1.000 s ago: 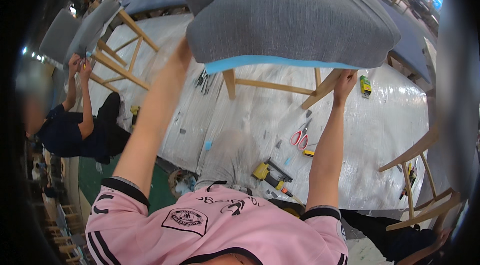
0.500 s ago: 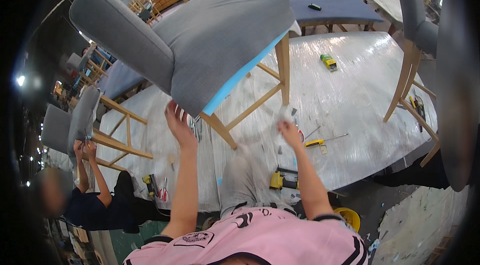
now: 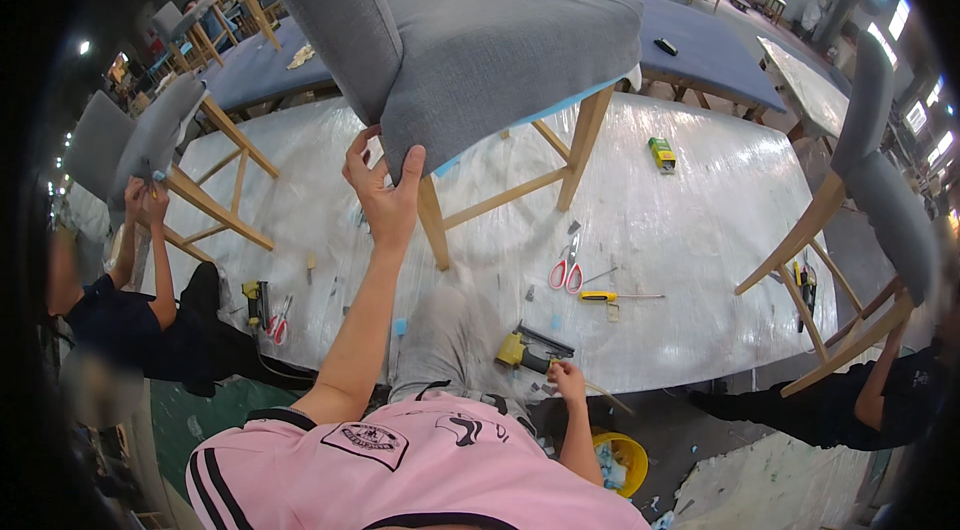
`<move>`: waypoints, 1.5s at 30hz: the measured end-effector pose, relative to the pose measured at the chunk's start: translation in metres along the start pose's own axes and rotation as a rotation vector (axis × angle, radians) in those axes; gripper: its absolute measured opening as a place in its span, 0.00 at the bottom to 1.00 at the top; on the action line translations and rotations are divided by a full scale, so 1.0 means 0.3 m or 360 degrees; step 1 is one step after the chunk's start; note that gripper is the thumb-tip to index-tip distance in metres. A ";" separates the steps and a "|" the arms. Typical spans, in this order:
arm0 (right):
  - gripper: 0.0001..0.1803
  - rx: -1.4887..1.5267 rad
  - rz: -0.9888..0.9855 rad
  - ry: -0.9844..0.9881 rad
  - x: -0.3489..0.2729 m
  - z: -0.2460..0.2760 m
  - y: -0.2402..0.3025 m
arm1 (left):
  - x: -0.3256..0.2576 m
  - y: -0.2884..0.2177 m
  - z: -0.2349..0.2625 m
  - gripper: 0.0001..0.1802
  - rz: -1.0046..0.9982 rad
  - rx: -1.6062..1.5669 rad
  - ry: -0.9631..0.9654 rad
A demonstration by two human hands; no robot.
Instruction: The person covers a wooden chair with gray fabric, pulls and smooths the material over the seat and back, staples the fabric to the underside using a staple gun, and trims excess fabric with scissors. The process is repeated on multiple chairs in a workshop setting.
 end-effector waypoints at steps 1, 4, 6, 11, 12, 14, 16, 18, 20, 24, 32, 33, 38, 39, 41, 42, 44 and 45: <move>0.20 -0.0005 0.0015 0.0004 0.028 0.022 0.026 | -0.002 -0.005 0.011 0.27 -0.0077 0.0043 -0.0061; 0.20 -0.0060 0.0178 -0.0035 0.100 0.059 0.146 | -0.003 0.007 0.005 0.26 -0.0190 0.0076 -0.0140; 0.20 -0.0055 0.0235 -0.0044 0.120 0.046 0.254 | -0.008 0.059 -0.029 0.24 -0.0090 -0.0017 -0.0080; 0.20 -0.0018 0.0308 0.0082 0.049 -0.088 0.527 | 0.028 0.056 -0.065 0.30 -0.0039 -0.0020 0.0036; 0.19 -0.0007 0.0332 0.0136 0.034 -0.117 0.572 | 0.026 0.053 -0.064 0.31 -0.0006 -0.0044 0.0094; 0.20 0.0012 0.0381 0.0242 0.019 -0.164 0.680 | 0.035 0.027 -0.040 0.30 -0.0109 -0.0060 0.0243; 0.19 0.0028 0.0518 0.0278 0.012 -0.182 0.840 | 0.024 0.025 -0.029 0.29 -0.0188 -0.0061 0.0295; 0.19 0.0221 0.0849 0.0309 -0.076 -0.198 1.122 | 0.003 0.055 -0.025 0.29 -0.0248 -0.0039 0.0250; 0.20 0.0434 0.1069 0.0319 -0.239 -0.210 1.418 | -0.007 0.085 -0.016 0.28 -0.0193 -0.0179 0.0202; 0.23 0.0620 0.1369 0.0331 -0.447 -0.225 1.807 | -0.015 0.128 -0.016 0.25 -0.0099 -0.0400 0.0196; 0.49 0.0911 0.0993 0.0469 -0.274 -0.418 1.919 | -0.015 0.167 -0.008 0.22 -0.0133 -0.0563 0.0185; 0.49 0.0983 0.1011 0.0483 -0.281 -0.437 1.918 | -0.020 0.175 -0.006 0.23 -0.0125 -0.0578 0.0183; 0.40 0.1314 0.1387 0.0172 -0.329 -0.450 1.889 | -0.027 0.182 -0.012 0.22 -0.0072 -0.0664 0.0156; 0.36 0.1254 0.1400 0.0102 -0.307 -0.441 1.879 | -0.036 0.183 -0.014 0.23 -0.0062 -0.0696 0.0147; 0.35 0.1247 0.1509 0.0039 -0.281 -0.422 1.879 | -0.077 0.162 -0.025 0.30 -0.0045 -0.0678 0.0089; 0.34 0.1271 0.1539 0.0014 -0.281 -0.416 1.892 | -0.086 0.132 -0.033 0.36 -0.0049 -0.0674 0.0043; 0.33 0.1343 0.1526 -0.0065 -0.278 -0.409 1.875 | -0.110 0.066 -0.059 0.54 0.0053 -0.0679 -0.0003; 0.33 0.1333 0.1502 -0.0074 -0.283 -0.409 1.868 | -0.106 0.033 -0.059 0.56 0.0121 -0.0683 -0.0069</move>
Point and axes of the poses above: each hand's wrist, its own x-axis towards the middle knuckle, its own z-axis out of the back of the hand, y = z × x, the point moved 10 cm from there along x, towards the middle knuckle, and after that the axes turned 7 degrees about -y, right-handed, at the moved point
